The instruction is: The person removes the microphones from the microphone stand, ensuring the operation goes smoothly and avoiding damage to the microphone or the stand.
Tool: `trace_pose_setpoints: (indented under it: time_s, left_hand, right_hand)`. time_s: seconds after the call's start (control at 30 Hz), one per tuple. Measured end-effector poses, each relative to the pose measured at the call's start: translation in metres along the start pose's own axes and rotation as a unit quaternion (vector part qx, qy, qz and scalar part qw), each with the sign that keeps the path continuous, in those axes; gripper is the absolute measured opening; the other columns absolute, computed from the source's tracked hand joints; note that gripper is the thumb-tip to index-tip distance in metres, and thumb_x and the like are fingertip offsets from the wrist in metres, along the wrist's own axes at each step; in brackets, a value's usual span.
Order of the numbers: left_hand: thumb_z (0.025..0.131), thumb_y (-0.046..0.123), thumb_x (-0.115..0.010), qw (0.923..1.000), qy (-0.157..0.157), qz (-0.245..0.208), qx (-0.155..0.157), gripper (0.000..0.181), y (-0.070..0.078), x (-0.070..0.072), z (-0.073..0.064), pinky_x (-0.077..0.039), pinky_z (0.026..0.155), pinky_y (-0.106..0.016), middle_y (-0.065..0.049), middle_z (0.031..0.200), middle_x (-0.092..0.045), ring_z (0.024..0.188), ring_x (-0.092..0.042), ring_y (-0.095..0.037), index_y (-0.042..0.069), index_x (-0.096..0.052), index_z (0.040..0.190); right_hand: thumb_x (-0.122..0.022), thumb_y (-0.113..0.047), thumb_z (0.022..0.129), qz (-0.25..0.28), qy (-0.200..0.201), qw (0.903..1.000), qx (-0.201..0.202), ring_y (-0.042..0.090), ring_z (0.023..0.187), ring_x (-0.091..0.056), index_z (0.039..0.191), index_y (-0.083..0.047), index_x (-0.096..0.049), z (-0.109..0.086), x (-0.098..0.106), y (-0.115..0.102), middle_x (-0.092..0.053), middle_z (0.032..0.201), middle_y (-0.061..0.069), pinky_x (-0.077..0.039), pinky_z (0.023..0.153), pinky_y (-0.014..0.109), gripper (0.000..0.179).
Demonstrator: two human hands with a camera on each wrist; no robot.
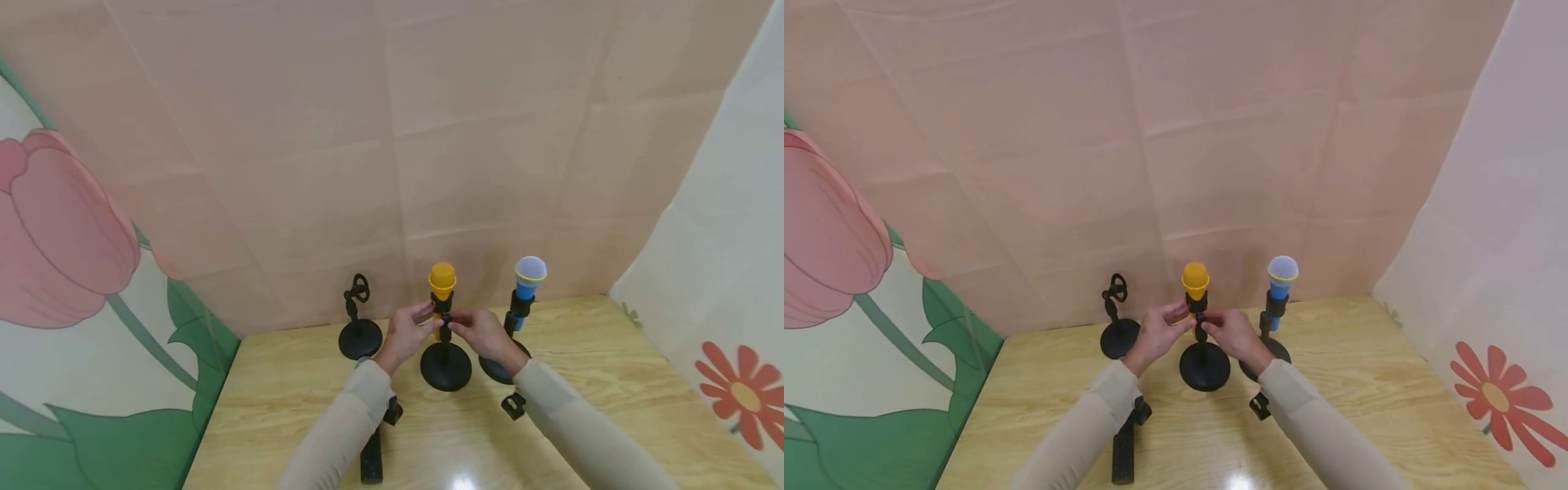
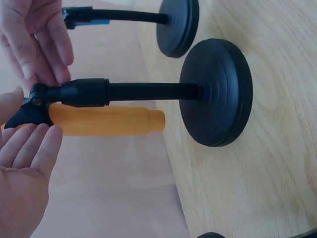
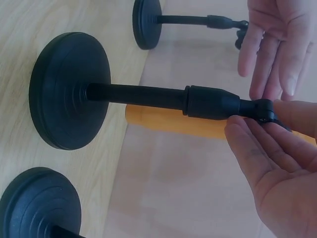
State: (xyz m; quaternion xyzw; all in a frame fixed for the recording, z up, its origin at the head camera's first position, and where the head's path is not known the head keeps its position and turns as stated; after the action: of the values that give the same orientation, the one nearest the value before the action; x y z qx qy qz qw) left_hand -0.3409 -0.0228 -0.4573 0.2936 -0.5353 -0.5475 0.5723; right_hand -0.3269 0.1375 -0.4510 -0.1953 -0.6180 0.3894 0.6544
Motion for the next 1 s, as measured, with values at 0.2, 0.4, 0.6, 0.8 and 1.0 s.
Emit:
trace_pose_setpoints:
  time_s: [0.2, 0.4, 0.6, 0.8, 1.0]
  left_hand:
    - [0.088, 0.004, -0.076, 0.9999, 0.009, 0.007, -0.005, 0.048, -0.004, 0.000, 0.000, -0.054, 0.087, -0.030, -0.017, 0.124, -0.065, 0.112, -0.066, -0.027, -0.003, -0.060, 0.132]
    - [0.087, 0.006, -0.077, 0.9997, 0.017, 0.015, -0.009, 0.048, -0.006, 0.003, -0.001, -0.054, 0.089, -0.032, -0.016, 0.122, -0.066, 0.111, -0.067, -0.028, -0.001, -0.062, 0.132]
    - [0.086, 0.002, -0.077, 0.9996, 0.015, -0.013, 0.019, 0.048, -0.010, 0.006, -0.003, -0.055, 0.088, -0.033, -0.016, 0.124, -0.066, 0.107, -0.069, -0.027, -0.001, -0.063, 0.132]
    - [0.085, 0.001, -0.078, 0.9994, 0.019, -0.011, 0.025, 0.049, -0.012, 0.010, -0.005, -0.056, 0.085, -0.034, -0.017, 0.124, -0.066, 0.102, -0.071, -0.027, -0.001, -0.063, 0.131]
    - [0.087, 0.003, -0.077, 0.9995, 0.023, 0.020, 0.009, 0.043, -0.014, 0.014, -0.003, -0.057, 0.083, -0.032, -0.014, 0.123, -0.068, 0.100, -0.071, -0.027, 0.000, -0.066, 0.128]
  right_hand:
    - [-0.064, -0.006, 0.097, 0.009, 0.011, 0.9998, 0.010, 0.034, 0.101, -0.068, 0.118, 0.006, -0.069, -0.001, -0.002, -0.001, -0.070, 0.114, 0.022, -0.054, 0.087, 0.051, 0.024]
    - [-0.054, 0.006, 0.098, 0.090, -0.007, 0.9959, -0.006, 0.036, 0.102, -0.068, 0.121, 0.014, -0.064, -0.001, -0.011, 0.000, -0.067, 0.117, 0.027, -0.057, 0.086, 0.044, 0.026]
    - [-0.043, 0.015, 0.098, 0.174, -0.035, 0.9839, -0.019, 0.043, 0.108, -0.064, 0.125, 0.018, -0.058, -0.002, -0.020, 0.001, -0.064, 0.119, 0.031, -0.055, 0.089, 0.044, 0.031]
    - [-0.040, 0.017, 0.097, 0.200, -0.058, 0.9778, -0.021, 0.045, 0.113, -0.061, 0.128, 0.018, -0.056, -0.003, -0.025, 0.001, -0.062, 0.123, 0.031, -0.054, 0.091, 0.045, 0.035]
    - [-0.048, 0.006, 0.100, 0.179, -0.053, 0.9815, -0.041, 0.043, 0.115, -0.061, 0.128, 0.012, -0.059, -0.002, -0.021, 0.006, -0.064, 0.124, 0.026, -0.053, 0.093, 0.045, 0.030]
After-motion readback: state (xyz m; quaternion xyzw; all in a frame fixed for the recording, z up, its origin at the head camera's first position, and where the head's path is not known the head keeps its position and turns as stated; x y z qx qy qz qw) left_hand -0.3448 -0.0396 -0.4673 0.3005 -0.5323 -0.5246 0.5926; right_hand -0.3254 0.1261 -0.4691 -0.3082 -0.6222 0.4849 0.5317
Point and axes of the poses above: each hand's wrist, its own z-axis towards the middle knuckle, its own x-axis out of the back of the hand, y = z × x, the point moved 5 cm from there along z, towards the middle knuckle
